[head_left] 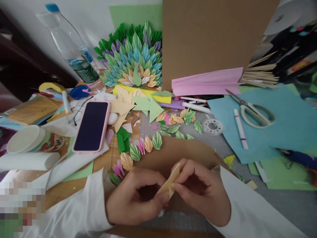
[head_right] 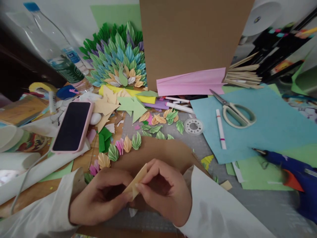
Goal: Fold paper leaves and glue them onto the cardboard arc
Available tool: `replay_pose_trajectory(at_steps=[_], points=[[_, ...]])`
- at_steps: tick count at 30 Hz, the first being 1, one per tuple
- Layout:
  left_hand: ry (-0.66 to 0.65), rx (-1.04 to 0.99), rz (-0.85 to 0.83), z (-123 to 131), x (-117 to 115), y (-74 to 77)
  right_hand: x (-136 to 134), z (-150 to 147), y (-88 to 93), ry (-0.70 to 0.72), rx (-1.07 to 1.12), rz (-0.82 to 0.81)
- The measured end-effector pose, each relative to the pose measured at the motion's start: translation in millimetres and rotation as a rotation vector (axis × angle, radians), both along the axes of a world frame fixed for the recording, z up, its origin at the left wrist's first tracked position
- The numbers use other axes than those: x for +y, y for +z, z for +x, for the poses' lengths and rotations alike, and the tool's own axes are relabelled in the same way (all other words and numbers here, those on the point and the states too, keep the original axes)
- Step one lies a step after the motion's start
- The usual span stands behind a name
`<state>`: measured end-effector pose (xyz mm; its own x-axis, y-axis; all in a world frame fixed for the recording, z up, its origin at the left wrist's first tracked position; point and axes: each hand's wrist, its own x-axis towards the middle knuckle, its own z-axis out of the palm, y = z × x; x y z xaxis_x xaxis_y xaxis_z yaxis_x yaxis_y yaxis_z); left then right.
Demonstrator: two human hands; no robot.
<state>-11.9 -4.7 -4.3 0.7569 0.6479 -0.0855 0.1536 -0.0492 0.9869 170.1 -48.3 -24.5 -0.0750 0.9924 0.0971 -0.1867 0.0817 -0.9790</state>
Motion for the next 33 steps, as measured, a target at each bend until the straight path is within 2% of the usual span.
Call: replay_pose_trajectory(at_steps=[5,10,17,25,33], points=[[0.047,0.045,-0.055,0.1,-1.2,-4.8,1.2,0.3,4.7,-0.008,-0.123,0.045],[0.024,0.042,-0.148,-0.2,-0.3,0.5,0.1,0.6,6.0,0.043,-0.104,0.018],[-0.062,0.078,0.016,-0.7,1.3,3.9,-5.4,0.4,2.8,0.026,-0.082,0.023],[-0.04,0.075,0.099,0.5,-0.3,0.8,-6.0,-3.7,0.8,-0.014,-0.06,0.031],[-0.033,0.024,0.186,-0.4,0.5,1.1,-11.9,-11.5,-3.1,-0.071,0.155,-0.104]])
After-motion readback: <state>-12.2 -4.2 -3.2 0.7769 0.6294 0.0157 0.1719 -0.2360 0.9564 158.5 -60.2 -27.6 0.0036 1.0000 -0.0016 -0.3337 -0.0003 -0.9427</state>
